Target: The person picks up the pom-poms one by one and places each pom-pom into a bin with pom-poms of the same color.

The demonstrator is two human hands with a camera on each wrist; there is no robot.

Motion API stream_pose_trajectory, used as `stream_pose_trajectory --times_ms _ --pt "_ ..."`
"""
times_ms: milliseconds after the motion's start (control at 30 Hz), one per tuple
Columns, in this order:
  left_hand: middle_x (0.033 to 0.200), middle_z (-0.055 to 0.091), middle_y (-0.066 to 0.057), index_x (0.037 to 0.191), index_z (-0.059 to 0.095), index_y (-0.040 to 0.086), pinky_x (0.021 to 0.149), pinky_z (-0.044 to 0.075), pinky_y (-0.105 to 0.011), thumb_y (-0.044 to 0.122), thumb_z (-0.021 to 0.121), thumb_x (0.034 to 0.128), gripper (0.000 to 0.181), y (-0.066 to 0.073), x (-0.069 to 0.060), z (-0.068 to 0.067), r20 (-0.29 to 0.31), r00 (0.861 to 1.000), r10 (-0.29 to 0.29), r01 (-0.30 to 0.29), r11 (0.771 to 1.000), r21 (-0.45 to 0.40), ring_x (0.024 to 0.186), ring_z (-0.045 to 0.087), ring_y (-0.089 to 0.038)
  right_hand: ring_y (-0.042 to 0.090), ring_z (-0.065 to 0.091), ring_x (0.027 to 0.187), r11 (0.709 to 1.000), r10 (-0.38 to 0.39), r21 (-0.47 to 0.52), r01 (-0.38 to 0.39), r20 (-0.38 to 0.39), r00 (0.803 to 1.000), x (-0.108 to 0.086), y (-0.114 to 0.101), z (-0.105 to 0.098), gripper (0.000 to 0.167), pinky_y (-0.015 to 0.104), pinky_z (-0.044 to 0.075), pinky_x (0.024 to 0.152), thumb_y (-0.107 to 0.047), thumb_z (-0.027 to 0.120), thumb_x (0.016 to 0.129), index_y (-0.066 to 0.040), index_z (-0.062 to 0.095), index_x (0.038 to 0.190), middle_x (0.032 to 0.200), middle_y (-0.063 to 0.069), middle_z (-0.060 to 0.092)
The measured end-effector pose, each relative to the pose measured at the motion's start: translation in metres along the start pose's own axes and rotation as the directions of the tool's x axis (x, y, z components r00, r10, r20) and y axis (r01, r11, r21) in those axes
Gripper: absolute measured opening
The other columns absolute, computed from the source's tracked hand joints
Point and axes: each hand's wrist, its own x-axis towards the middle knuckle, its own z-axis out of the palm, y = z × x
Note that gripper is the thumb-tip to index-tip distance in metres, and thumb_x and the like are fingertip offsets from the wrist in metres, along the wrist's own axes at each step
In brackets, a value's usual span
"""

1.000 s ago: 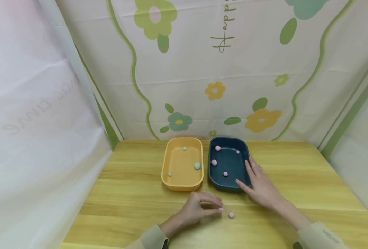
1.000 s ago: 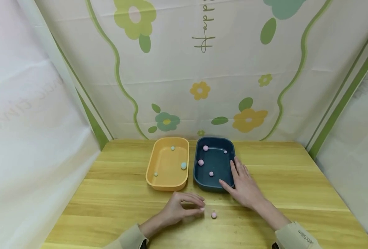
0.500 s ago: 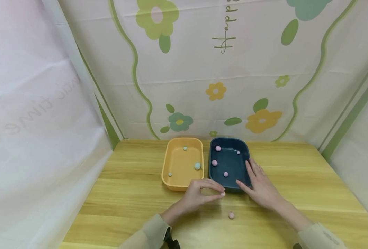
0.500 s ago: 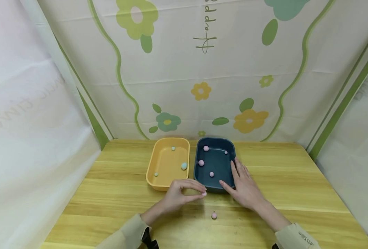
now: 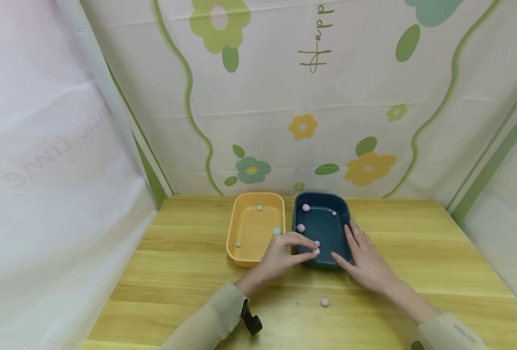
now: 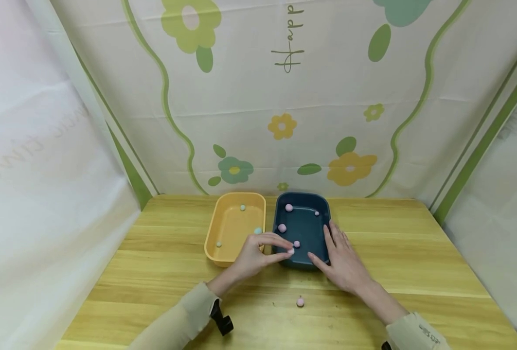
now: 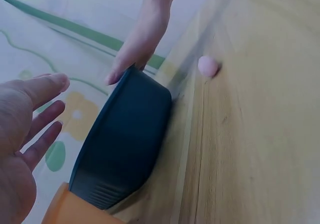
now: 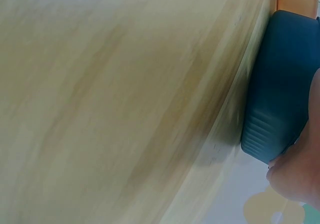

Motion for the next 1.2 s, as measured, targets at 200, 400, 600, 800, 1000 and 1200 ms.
stream_pose_trajectory --times_ms 200,400,600,800,1000,1200 --pt "0.111 0.086 -0.010 0.107 0.086 0.004 0.118 0.056 -0.030 0.007 0.084 0.0963 0.011 -0.007 0.012 0.003 0.018 0.999 -0.050 0.050 0.999 0.015 0.112 0.081 -0.017 0.063 0.024 0.162 1.000 0.010 -0.001 -0.010 0.003 1.000 0.000 -0.001 0.000 0.099 0.076 0.028 0.130 -0.058 0.063 0.108 0.005 0.021 0.173 0.182 0.031 0.014" --pt "0.113 0.086 -0.010 0.108 0.087 0.005 0.122 0.055 -0.043 0.008 0.083 0.0978 0.012 -0.010 0.020 0.004 0.030 0.991 -0.133 0.134 0.991 -0.011 0.113 0.080 -0.022 0.064 0.023 0.162 1.000 0.016 -0.001 -0.016 0.013 1.000 -0.001 -0.002 0.000 0.100 0.077 0.028 0.129 -0.059 0.062 0.108 0.004 0.021 0.173 0.182 0.031 0.013" --pt "0.118 0.085 -0.009 0.114 0.086 0.007 0.108 0.062 -0.031 0.012 0.083 0.0987 0.017 -0.013 0.026 0.006 0.024 0.982 -0.190 0.190 0.982 0.002 0.117 0.078 -0.020 0.063 0.022 0.163 1.000 0.011 0.004 -0.011 0.013 1.000 -0.001 -0.002 -0.001 0.099 0.077 0.026 0.130 -0.058 0.062 0.108 0.005 0.020 0.173 0.183 0.030 0.012" --pt "0.122 0.085 -0.006 0.119 0.085 0.007 0.109 0.060 -0.029 0.013 0.084 0.0987 0.021 -0.015 0.032 0.006 0.004 0.976 -0.217 0.217 0.976 0.027 0.121 0.076 -0.018 0.063 0.024 0.163 1.000 0.008 -0.001 -0.008 0.006 1.000 0.000 -0.001 -0.001 0.099 0.076 0.027 0.130 -0.057 0.063 0.108 0.006 0.022 0.172 0.182 0.031 0.014" --pt "0.121 0.085 -0.006 0.119 0.085 0.008 0.109 0.060 -0.030 0.012 0.084 0.0984 0.021 -0.018 0.041 0.008 -0.033 0.975 -0.221 0.222 0.974 0.050 0.122 0.076 -0.021 0.064 0.023 0.162 1.000 0.015 0.001 -0.015 0.011 1.000 0.000 -0.001 -0.001 0.099 0.077 0.028 0.130 -0.057 0.063 0.108 0.005 0.022 0.172 0.182 0.031 0.013" --pt "0.119 0.086 -0.006 0.118 0.086 0.010 0.110 0.062 -0.041 0.012 0.084 0.0982 0.020 -0.022 0.048 0.009 -0.068 0.972 -0.225 0.229 0.972 0.053 0.120 0.078 -0.020 0.064 0.024 0.162 1.000 0.010 0.005 -0.010 0.004 1.000 0.001 0.000 -0.001 0.099 0.078 0.028 0.129 -0.058 0.062 0.108 0.006 0.023 0.172 0.182 0.031 0.013"
